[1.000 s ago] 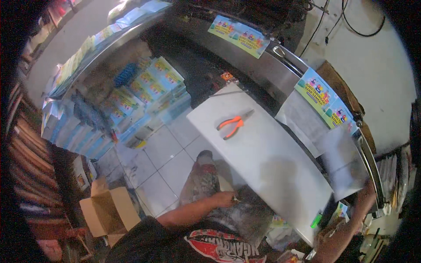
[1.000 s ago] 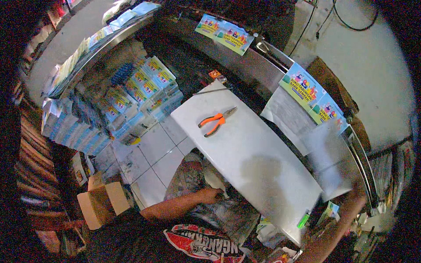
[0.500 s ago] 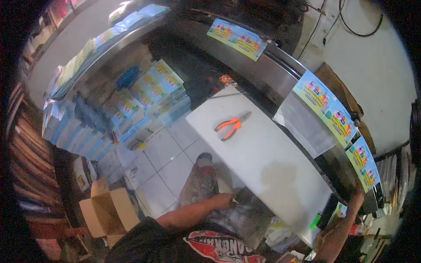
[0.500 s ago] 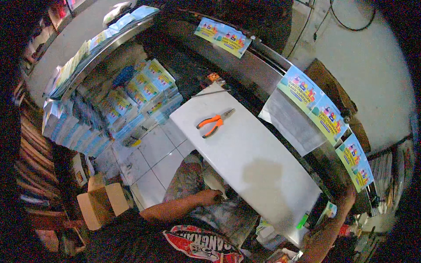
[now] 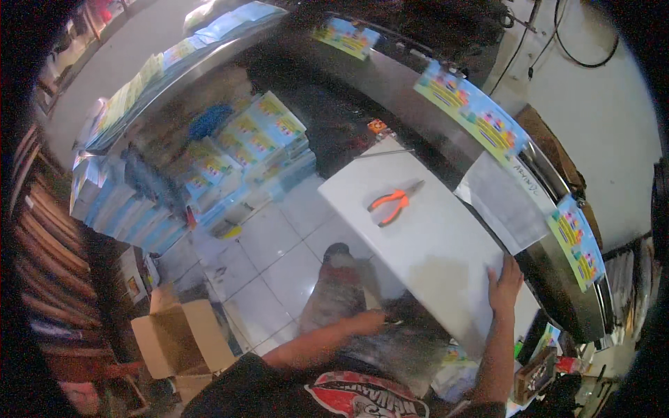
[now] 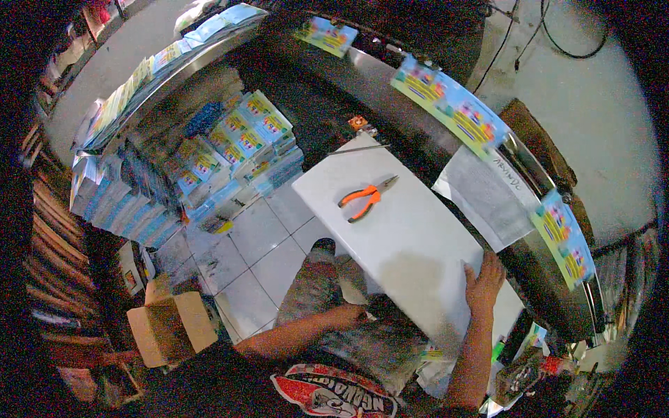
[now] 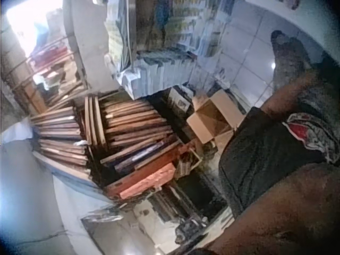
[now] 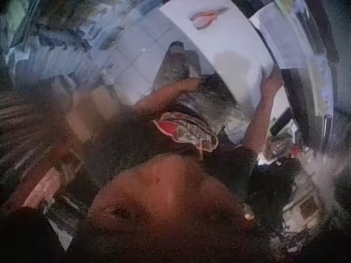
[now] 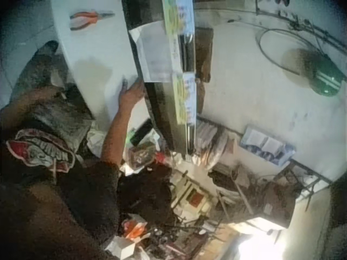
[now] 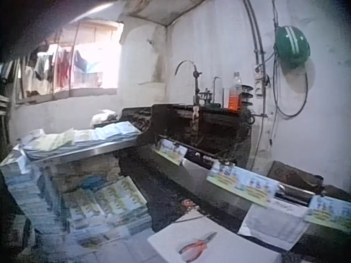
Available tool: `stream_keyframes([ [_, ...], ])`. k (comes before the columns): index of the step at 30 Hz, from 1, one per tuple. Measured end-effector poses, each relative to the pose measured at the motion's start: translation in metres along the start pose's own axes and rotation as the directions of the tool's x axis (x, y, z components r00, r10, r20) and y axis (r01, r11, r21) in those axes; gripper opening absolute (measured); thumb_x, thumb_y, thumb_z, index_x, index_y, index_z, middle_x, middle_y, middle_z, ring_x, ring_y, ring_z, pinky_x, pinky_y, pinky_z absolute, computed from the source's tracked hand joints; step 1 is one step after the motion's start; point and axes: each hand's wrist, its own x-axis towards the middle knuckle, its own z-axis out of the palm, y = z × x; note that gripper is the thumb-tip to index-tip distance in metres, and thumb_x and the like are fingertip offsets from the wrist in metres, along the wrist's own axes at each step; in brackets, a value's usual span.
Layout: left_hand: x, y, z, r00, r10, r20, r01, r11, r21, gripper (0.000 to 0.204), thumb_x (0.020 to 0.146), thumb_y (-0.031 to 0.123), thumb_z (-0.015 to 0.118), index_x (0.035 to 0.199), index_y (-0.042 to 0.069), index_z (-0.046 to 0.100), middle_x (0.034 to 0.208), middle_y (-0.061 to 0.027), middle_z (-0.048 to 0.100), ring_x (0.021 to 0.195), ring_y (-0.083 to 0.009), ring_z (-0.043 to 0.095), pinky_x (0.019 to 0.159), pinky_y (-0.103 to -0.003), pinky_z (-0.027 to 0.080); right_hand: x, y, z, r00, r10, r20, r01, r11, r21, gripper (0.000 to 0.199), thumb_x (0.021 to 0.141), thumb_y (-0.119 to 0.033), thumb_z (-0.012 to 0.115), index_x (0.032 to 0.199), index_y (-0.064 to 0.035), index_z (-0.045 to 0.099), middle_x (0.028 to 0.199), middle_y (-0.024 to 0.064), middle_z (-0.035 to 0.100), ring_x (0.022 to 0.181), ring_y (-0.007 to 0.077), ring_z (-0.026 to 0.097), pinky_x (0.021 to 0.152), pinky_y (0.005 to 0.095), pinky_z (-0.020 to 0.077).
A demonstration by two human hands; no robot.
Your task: The person organizes printed book sheets into stacks on a table and manually feeds them into a binding machine.
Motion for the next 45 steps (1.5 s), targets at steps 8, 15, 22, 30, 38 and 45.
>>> stream_keyframes([
  [8, 0.004, 0.015, -0.024, 0.998, 0.063, 0.031, -0.055, 0.976, -0.210, 0.036, 0.089, 0.024, 0.055, 0.116, 0.000, 0.056, 0.112, -0.0219, 0.061, 0.099, -0.0377, 0.061, 0.083, -0.047, 0.050, 0.007, 0.007, 0.011, 0.984, 0.160, -0.076, -0.164, 0.985, -0.049, 0.058, 0.091, -0.040, 0.053, 0.131, 0.0001, 0.045, 0.131, 0.0205, 0.049, 0.125, 0.0364, 0.041, 0.108, 0.0464, 0.0255],
  [15, 0.004, 0.023, -0.024, 0.996, 0.018, 0.082, 0.004, 0.967, -0.255, 0.045, 0.086, 0.034, 0.061, 0.115, 0.000, 0.054, 0.108, -0.0225, 0.062, 0.094, -0.0379, 0.062, 0.079, -0.047, 0.050, 0.007, -0.003, 0.006, 0.982, 0.163, -0.094, -0.164, 0.986, -0.002, 0.056, 0.091, -0.041, 0.053, 0.129, -0.0010, 0.048, 0.129, 0.0203, 0.051, 0.123, 0.0361, 0.043, 0.106, 0.0460, 0.0285],
  [22, 0.007, 0.022, -0.024, 0.983, -0.031, 0.181, 0.079, 0.961, -0.264, 0.051, 0.088, 0.044, 0.057, 0.113, 0.000, 0.054, 0.102, -0.0231, 0.063, 0.092, -0.0393, 0.062, 0.079, -0.048, 0.049, 0.006, -0.003, 0.005, 0.980, 0.173, -0.097, -0.172, 0.985, 0.020, 0.056, 0.091, -0.040, 0.055, 0.128, 0.0023, 0.048, 0.129, 0.0217, 0.050, 0.122, 0.0383, 0.044, 0.107, 0.0480, 0.0273],
  [30, 0.005, 0.028, -0.020, 0.996, -0.009, 0.090, 0.032, 0.966, -0.256, 0.057, 0.090, 0.045, 0.055, 0.132, 0.008, 0.048, 0.114, -0.0196, 0.063, 0.101, -0.0390, 0.061, 0.086, -0.048, 0.049, 0.005, 0.000, 0.005, 0.981, 0.156, -0.116, -0.153, 0.988, 0.035, 0.053, 0.091, -0.038, 0.054, 0.128, -0.0001, 0.049, 0.129, 0.0230, 0.051, 0.122, 0.0390, 0.043, 0.106, 0.0463, 0.0291],
  [38, 0.020, -0.004, 0.019, 0.983, 0.115, -0.142, -0.150, 0.950, -0.272, 0.050, 0.091, 0.044, 0.052, 0.130, 0.012, 0.050, 0.108, -0.0202, 0.064, 0.096, -0.0395, 0.062, 0.081, -0.049, 0.049, 0.006, 0.000, 0.009, 0.982, 0.125, -0.144, -0.128, 0.992, -0.014, 0.054, 0.091, -0.036, 0.056, 0.131, -0.0017, 0.046, 0.129, 0.0217, 0.051, 0.121, 0.0378, 0.045, 0.105, 0.0471, 0.0296],
  [45, 0.002, 0.024, -0.021, 1.000, -0.004, 0.019, 0.010, 0.937, -0.350, 0.049, 0.090, 0.040, 0.057, 0.130, 0.012, 0.050, 0.113, -0.0175, 0.063, 0.103, -0.0375, 0.060, 0.086, -0.048, 0.048, 0.007, -0.005, 0.002, 0.978, 0.184, -0.101, -0.184, 0.983, 0.009, 0.054, 0.090, -0.039, 0.056, 0.129, -0.0016, 0.049, 0.128, 0.0206, 0.052, 0.121, 0.0362, 0.046, 0.106, 0.0464, 0.0298],
])
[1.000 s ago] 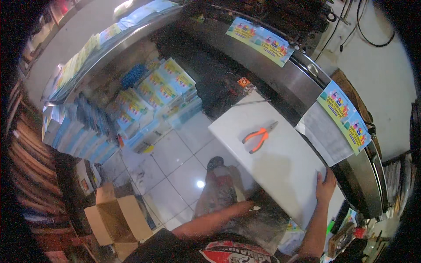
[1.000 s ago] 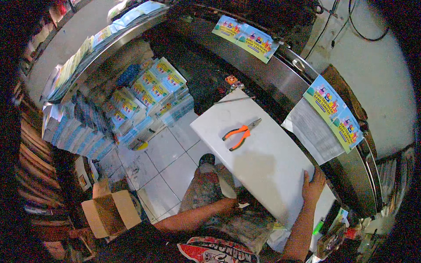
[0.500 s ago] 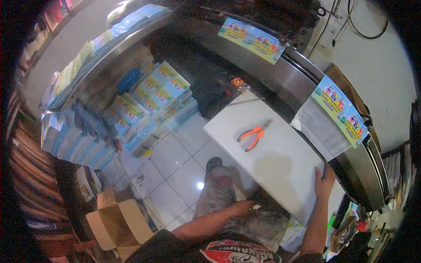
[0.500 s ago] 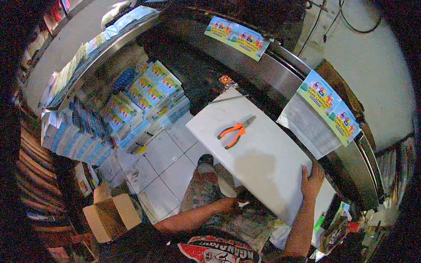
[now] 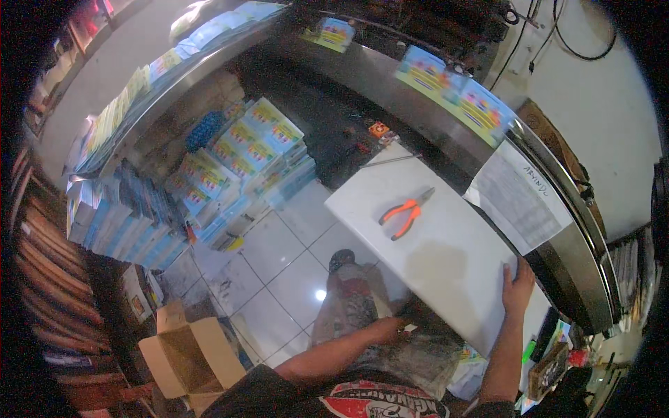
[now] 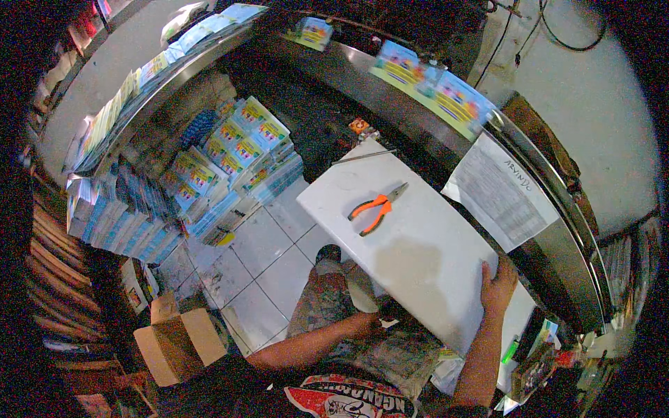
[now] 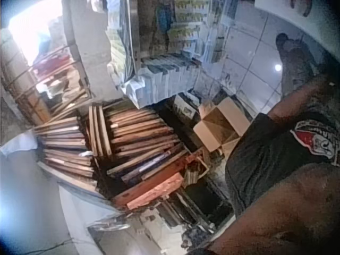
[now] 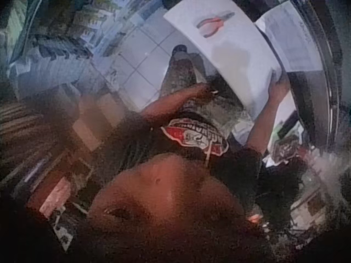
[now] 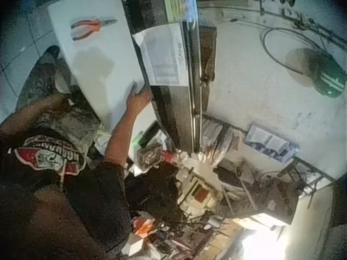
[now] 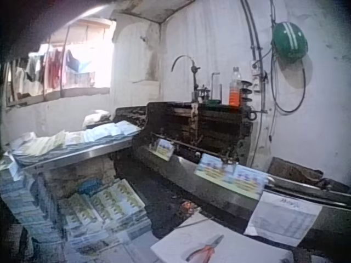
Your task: The person organizes printed book sheets into stacks on a table and manually feeds them into a binding machine.
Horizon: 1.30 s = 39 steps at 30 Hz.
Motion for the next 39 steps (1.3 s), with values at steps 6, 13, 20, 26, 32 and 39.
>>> stream_keyframes([
  [6, -0.001, -0.004, -0.001, 1.000, -0.014, 0.010, 0.015, 0.999, -0.034, 0.050, 0.088, 0.036, 0.060, 0.132, 0.013, 0.049, 0.116, -0.0170, 0.063, 0.106, -0.0354, 0.060, 0.089, -0.046, 0.047, 0.003, -0.006, -0.001, 1.000, -0.011, 0.005, 0.011, 0.999, 0.049, 0.055, 0.091, -0.040, 0.056, 0.129, -0.0011, 0.050, 0.128, 0.0211, 0.052, 0.121, 0.0364, 0.046, 0.106, 0.0463, 0.0300],
  [13, -0.007, 0.007, -0.008, 0.977, 0.172, -0.124, -0.172, 0.985, 0.008, 0.050, 0.086, 0.032, 0.062, 0.131, 0.015, 0.049, 0.110, -0.0176, 0.065, 0.098, -0.0343, 0.064, 0.083, -0.046, 0.050, 0.001, 0.001, 0.004, 1.000, 0.003, -0.006, -0.003, 1.000, 0.019, 0.054, 0.090, -0.039, 0.056, 0.127, 0.0003, 0.050, 0.128, 0.0222, 0.051, 0.122, 0.0379, 0.044, 0.107, 0.0467, 0.0295],
  [20, 0.007, -0.032, 0.013, 0.998, 0.033, 0.056, -0.029, 0.997, -0.071, 0.050, 0.084, 0.033, 0.064, 0.127, 0.012, 0.050, 0.101, -0.0168, 0.067, 0.087, -0.0339, 0.065, 0.075, -0.045, 0.052, 0.002, 0.001, 0.006, 1.000, -0.017, -0.014, 0.017, 0.999, 0.041, 0.054, 0.090, -0.038, 0.057, 0.128, 0.0001, 0.050, 0.129, 0.0219, 0.051, 0.122, 0.0379, 0.044, 0.107, 0.0471, 0.0282],
  [26, -0.015, -0.014, 0.001, 0.997, 0.046, 0.068, -0.048, 0.998, 0.033, 0.045, 0.088, 0.034, 0.061, 0.123, 0.008, 0.052, 0.105, -0.0181, 0.064, 0.089, -0.0326, 0.062, 0.078, -0.043, 0.050, 0.000, 0.001, 0.009, 1.000, 0.002, 0.024, -0.003, 0.999, 0.033, 0.054, 0.090, -0.037, 0.056, 0.129, 0.0004, 0.048, 0.130, 0.0218, 0.049, 0.124, 0.0385, 0.042, 0.108, 0.0489, 0.0251],
  [32, -0.101, 0.171, -0.228, 0.762, 0.528, 0.376, -0.431, 0.846, -0.314, 0.044, 0.088, 0.025, 0.065, 0.124, 0.002, 0.054, 0.123, -0.0169, 0.058, 0.117, -0.0277, 0.053, 0.101, -0.039, 0.039, 0.010, 0.011, 0.012, 0.991, 0.051, 0.122, -0.041, 0.996, -0.082, 0.056, 0.092, -0.035, 0.052, 0.135, -0.0007, 0.040, 0.137, 0.0215, 0.042, 0.130, 0.0382, 0.036, 0.110, 0.0516, 0.0200],
  [39, 0.083, 0.189, -0.477, 0.736, -0.111, -0.667, -0.429, 0.686, -0.588, 0.045, 0.088, 0.038, 0.062, 0.120, 0.008, 0.052, 0.109, -0.0097, 0.061, 0.103, -0.0239, 0.058, 0.085, -0.041, 0.047, 0.013, -0.013, 0.002, 0.984, 0.089, 0.155, -0.070, 0.990, -0.123, 0.057, 0.092, -0.038, 0.050, 0.134, -0.0005, 0.041, 0.136, 0.0215, 0.043, 0.130, 0.0385, 0.036, 0.110, 0.0524, 0.0193],
])
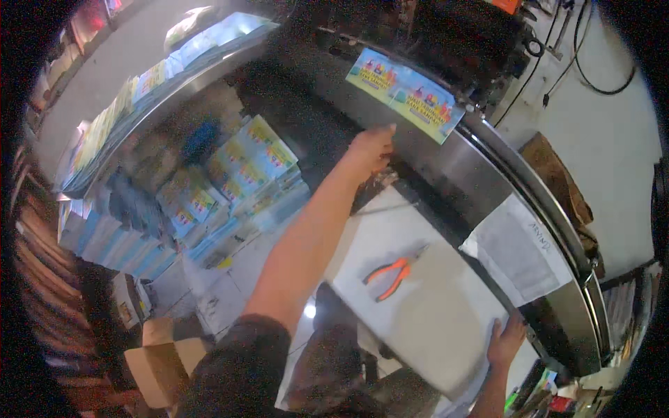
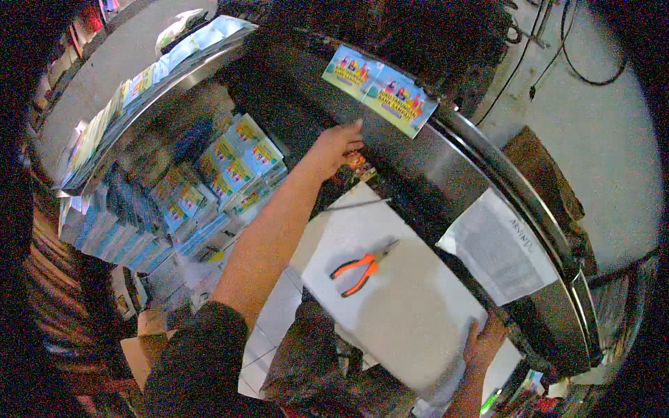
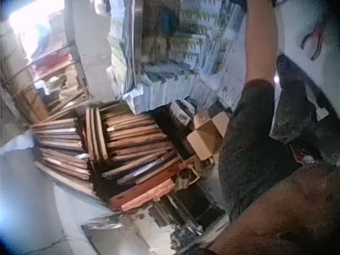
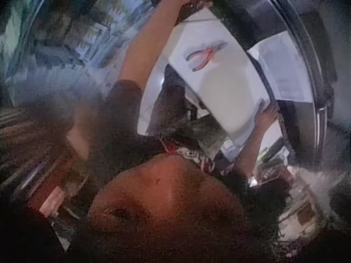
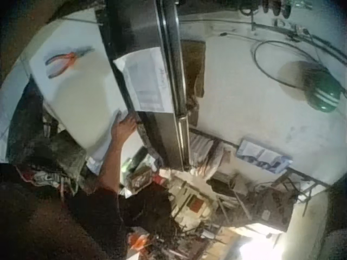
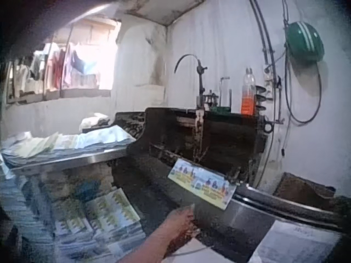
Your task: The person organizes printed book sheets into stacks on a table and manually feeds them into a binding machine.
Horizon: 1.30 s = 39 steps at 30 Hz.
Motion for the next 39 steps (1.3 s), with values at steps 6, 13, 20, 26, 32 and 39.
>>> stream_keyframes([
  [6, 0.132, 0.004, 0.027, 0.975, -0.006, -0.220, -0.092, 0.895, -0.436, 0.040, 0.085, 0.028, 0.068, 0.114, 0.004, 0.053, 0.098, -0.0095, 0.060, 0.085, -0.0216, 0.057, 0.065, -0.037, 0.047, -0.003, 0.015, 0.010, 0.999, -0.010, -0.051, 0.012, 0.999, 0.034, 0.057, 0.091, -0.043, 0.048, 0.131, -0.0031, 0.044, 0.132, 0.0201, 0.047, 0.126, 0.0398, 0.038, 0.109, 0.0521, 0.0208],
  [13, 0.185, 0.039, -0.087, 0.938, 0.211, -0.276, -0.305, 0.881, -0.362, 0.021, 0.087, 0.016, 0.063, 0.098, 0.000, 0.057, 0.084, -0.0101, 0.059, 0.072, -0.0208, 0.060, 0.055, -0.036, 0.047, -0.003, 0.006, 0.005, 1.000, 0.011, -0.027, -0.011, 1.000, 0.021, 0.055, 0.089, -0.038, 0.052, 0.129, -0.0008, 0.046, 0.123, 0.0212, 0.051, 0.120, 0.0408, 0.041, 0.107, 0.0512, 0.0238],
  [20, 0.103, 0.039, -0.121, 0.950, 0.148, -0.275, -0.221, 0.940, -0.260, 0.024, 0.084, 0.009, 0.066, 0.102, -0.004, 0.058, 0.084, -0.0090, 0.060, 0.078, -0.0221, 0.062, 0.066, -0.033, 0.052, -0.005, 0.011, 0.008, 0.994, -0.029, -0.104, 0.028, 1.000, -0.012, 0.057, 0.090, -0.040, 0.052, 0.128, 0.0019, 0.046, 0.126, 0.0227, 0.050, 0.122, 0.0413, 0.041, 0.107, 0.0510, 0.0232],
  [26, -0.057, 0.032, -0.104, 0.948, 0.236, -0.213, -0.317, 0.762, -0.564, 0.027, 0.086, 0.007, 0.059, 0.110, -0.004, 0.052, 0.104, -0.0149, 0.059, 0.097, -0.0266, 0.061, 0.081, -0.040, 0.053, -0.007, 0.006, -0.006, 0.999, 0.030, -0.021, -0.028, 0.997, 0.075, 0.063, 0.089, -0.039, 0.056, 0.134, 0.0023, 0.042, 0.137, 0.0244, 0.043, 0.130, 0.0396, 0.036, 0.111, 0.0511, 0.0204],
  [32, -0.246, 0.059, 0.000, 0.949, 0.296, -0.111, -0.308, 0.788, -0.534, 0.038, 0.083, 0.002, 0.057, 0.119, -0.002, 0.046, 0.112, -0.0148, 0.059, 0.102, -0.0306, 0.061, 0.093, -0.044, 0.050, -0.028, -0.051, -0.044, 0.981, 0.019, -0.191, 0.110, 0.759, 0.641, 0.104, 0.061, -0.015, 0.081, 0.144, 0.0028, 0.019, 0.147, 0.0215, 0.024, 0.136, 0.0334, 0.025, 0.114, 0.0400, 0.0197],
  [39, -0.376, 0.005, 0.060, 0.985, 0.084, 0.152, -0.051, 0.977, -0.207, 0.044, 0.081, 0.008, 0.065, 0.120, 0.000, 0.048, 0.119, -0.0135, 0.056, 0.099, -0.0225, 0.060, 0.083, -0.035, 0.049, -0.078, -0.116, -0.136, 0.651, -0.369, -0.663, 0.756, 0.395, 0.522, 0.078, 0.074, -0.028, 0.077, 0.139, -0.0098, 0.039, 0.141, 0.0235, 0.039, 0.132, 0.0323, 0.037, 0.107, 0.0413, 0.0298],
])
